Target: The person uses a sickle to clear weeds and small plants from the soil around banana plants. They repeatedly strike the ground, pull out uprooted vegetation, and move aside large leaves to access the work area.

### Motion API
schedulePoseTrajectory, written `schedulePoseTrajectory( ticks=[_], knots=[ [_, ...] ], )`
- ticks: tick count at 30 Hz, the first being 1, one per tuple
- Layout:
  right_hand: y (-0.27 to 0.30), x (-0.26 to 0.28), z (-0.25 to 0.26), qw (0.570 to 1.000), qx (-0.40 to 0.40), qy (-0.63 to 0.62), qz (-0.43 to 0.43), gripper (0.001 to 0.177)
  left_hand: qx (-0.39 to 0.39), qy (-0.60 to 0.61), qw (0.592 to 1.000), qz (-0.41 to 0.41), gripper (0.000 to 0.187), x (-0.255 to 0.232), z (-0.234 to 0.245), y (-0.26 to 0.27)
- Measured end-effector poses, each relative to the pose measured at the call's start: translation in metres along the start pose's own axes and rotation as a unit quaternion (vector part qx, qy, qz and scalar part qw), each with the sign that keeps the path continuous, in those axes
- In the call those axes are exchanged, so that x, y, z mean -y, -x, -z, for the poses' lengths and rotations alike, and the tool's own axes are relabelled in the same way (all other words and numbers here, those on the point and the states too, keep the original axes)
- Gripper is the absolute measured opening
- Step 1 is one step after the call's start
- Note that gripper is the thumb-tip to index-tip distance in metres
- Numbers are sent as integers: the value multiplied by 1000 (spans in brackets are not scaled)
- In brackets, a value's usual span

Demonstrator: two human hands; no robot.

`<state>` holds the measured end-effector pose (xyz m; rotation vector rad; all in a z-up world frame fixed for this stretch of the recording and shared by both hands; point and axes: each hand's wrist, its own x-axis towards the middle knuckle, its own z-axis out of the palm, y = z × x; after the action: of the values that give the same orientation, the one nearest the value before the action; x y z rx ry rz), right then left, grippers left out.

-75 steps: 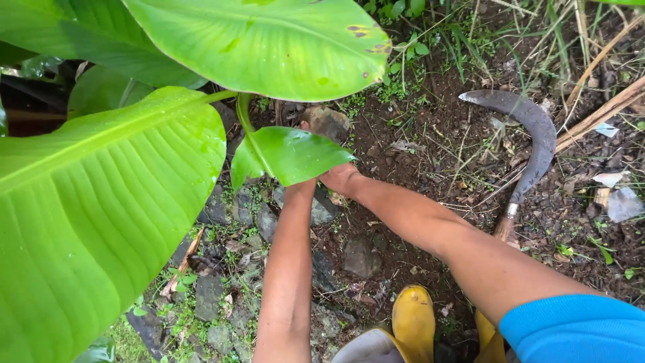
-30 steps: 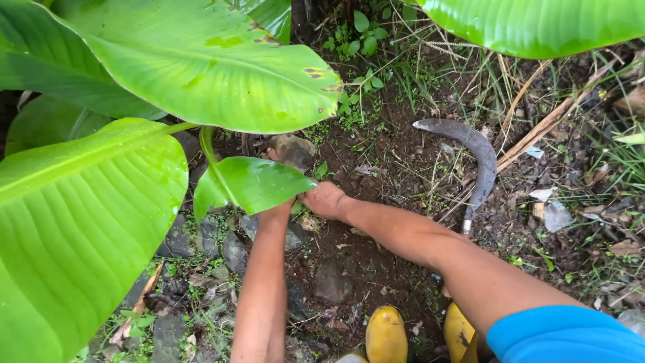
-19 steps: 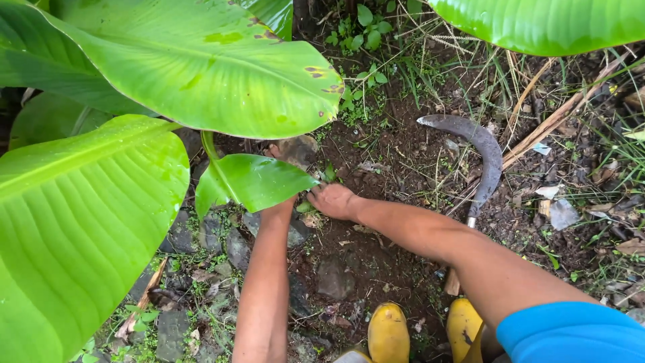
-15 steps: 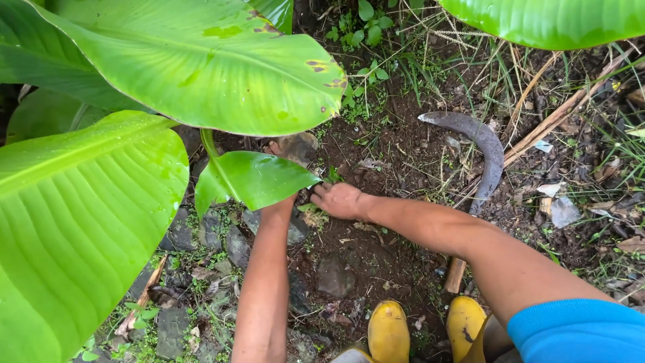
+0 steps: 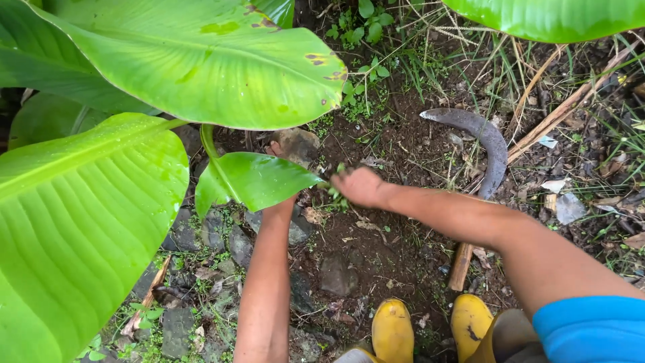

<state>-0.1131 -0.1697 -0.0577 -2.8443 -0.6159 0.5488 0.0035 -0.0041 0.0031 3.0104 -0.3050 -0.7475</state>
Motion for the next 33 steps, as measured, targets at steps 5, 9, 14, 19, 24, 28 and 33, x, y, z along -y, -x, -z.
schedulePoseTrajectory(
  ticks=[5, 9, 14, 19, 24, 28, 33],
  knots=[
    [-13, -76, -24, 989, -28, 61, -131, 37, 9, 6, 1000, 10, 22, -2, 0, -1],
    [-18, -85, -21, 985, 21, 49, -166, 32, 8, 5, 1000, 3, 22, -11, 0, -10],
    [23, -59, -20, 992, 57, 46, -101, 39, 13, 10, 1000, 5, 23, -6, -1, -7],
    [123, -30, 6, 995, 67, -24, -68, 32, 13, 26, 1000, 0, 24, 1, -4, -4],
    [227, -4, 23, 915, 377, -101, -104, 32, 11, 41, 999, 3, 25, 10, -10, -3],
    [281, 15, 35, 797, 559, -161, -163, 7, 5, 51, 999, 11, 25, 17, -15, -5],
    [281, -23, -12, 936, 239, -154, -209, 31, -140, 119, 982, -33, 46, 60, -94, -37]
  ],
)
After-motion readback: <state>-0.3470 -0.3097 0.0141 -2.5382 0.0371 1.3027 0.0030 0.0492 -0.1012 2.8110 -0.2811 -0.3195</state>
